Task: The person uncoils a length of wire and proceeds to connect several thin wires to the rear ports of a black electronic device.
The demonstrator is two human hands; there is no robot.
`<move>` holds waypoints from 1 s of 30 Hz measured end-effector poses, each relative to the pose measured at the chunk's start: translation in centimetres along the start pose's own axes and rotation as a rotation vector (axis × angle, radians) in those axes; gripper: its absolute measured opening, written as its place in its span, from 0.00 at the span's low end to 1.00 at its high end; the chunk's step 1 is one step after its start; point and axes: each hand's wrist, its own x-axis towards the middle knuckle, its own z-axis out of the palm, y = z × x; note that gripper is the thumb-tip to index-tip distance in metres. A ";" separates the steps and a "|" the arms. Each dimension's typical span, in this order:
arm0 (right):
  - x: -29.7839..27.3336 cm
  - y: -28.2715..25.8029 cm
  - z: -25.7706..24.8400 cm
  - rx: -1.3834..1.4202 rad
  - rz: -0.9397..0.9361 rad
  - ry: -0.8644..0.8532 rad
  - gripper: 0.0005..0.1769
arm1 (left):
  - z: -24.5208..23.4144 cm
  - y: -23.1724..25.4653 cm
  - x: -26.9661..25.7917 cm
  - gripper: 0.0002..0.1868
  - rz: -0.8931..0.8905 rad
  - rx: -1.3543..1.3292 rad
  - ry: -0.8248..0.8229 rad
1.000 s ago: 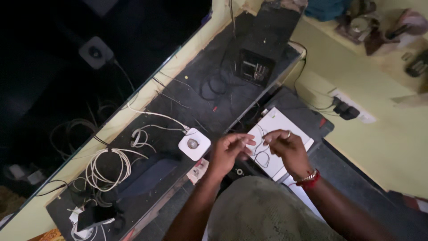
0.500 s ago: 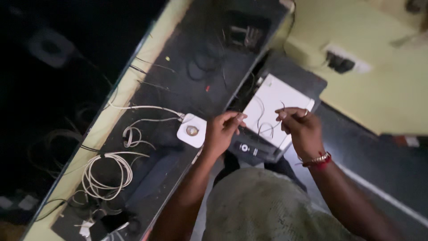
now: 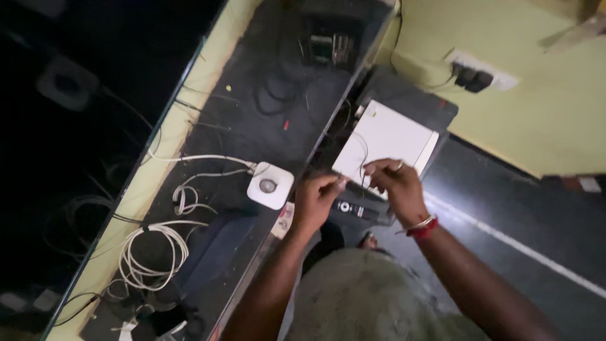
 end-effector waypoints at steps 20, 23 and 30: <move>6.1 10.1 -2.6 0.238 0.083 -0.512 0.05 | 8.4 -10.4 5.7 0.05 0.188 -0.307 0.116; 7.9 12.4 -3.1 0.188 -0.045 -0.379 0.06 | 7.4 -14.7 8.1 0.08 0.418 -0.168 0.062; 12.4 13.6 -3.9 0.126 -0.281 -0.246 0.07 | 6.6 -17.9 13.9 0.09 0.382 0.171 0.205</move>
